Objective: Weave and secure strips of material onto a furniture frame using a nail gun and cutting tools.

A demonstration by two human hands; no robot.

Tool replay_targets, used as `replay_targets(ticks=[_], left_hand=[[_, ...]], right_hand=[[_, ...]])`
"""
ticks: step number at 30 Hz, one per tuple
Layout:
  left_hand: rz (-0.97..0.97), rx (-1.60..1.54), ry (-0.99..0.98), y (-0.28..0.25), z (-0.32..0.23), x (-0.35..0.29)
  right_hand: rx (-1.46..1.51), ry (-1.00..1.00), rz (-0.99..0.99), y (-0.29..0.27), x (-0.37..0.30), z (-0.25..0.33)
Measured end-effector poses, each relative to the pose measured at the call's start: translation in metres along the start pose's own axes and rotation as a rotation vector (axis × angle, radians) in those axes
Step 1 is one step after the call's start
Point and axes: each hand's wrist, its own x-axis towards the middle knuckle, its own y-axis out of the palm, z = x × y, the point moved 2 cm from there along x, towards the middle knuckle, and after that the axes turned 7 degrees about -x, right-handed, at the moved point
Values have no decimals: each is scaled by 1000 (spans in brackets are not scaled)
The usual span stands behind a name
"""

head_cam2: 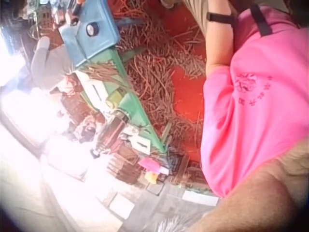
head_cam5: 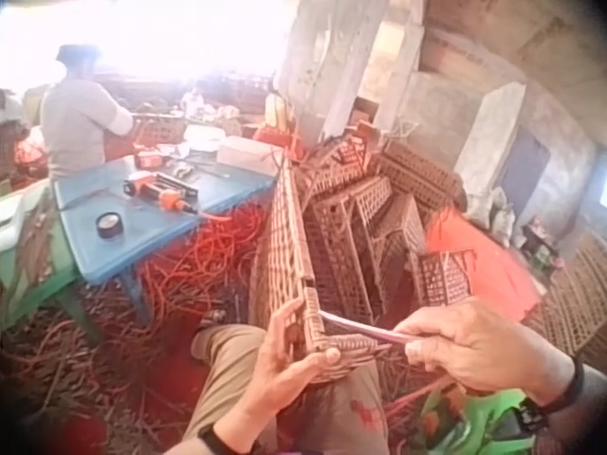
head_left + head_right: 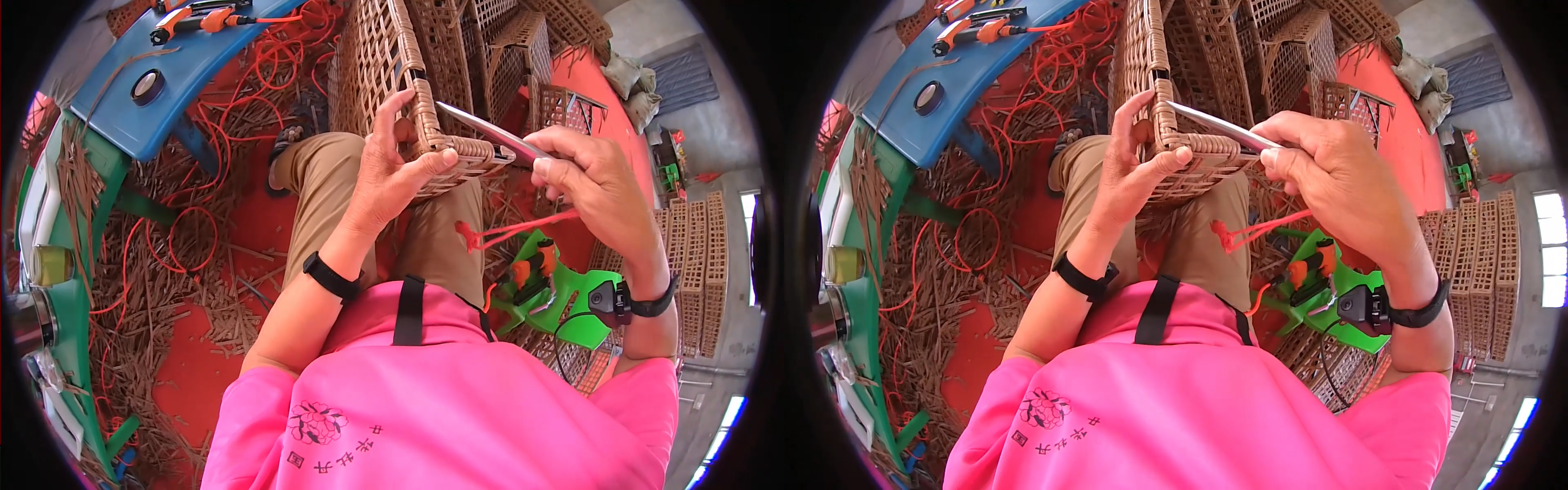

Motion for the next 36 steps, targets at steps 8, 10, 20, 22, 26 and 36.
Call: replay_targets(ticks=[8, 10, 20, 22, 26, 36], left_hand=[[-32, -1, -36, 0, 0, 1], [-35, -18, -40, 0, -1, 1], [-24, 1, -42, -1, -2, 1], [-22, -4, -45, 1, -2, 2], [-24, 47, -53, -2, -3, 1], [-20, -39, -37, -2, -4, 0]], right_hand=[[-30, 63, 131, -1, 2, -9], [-63, 65, 157, -7, 6, -4], [-176, -85, 547, -40, 63, -17], [-194, -140, 542, -46, 77, -14], [-337, -216, 599, -49, 97, 8], [-908, -493, 194, -21, 55, 36]])
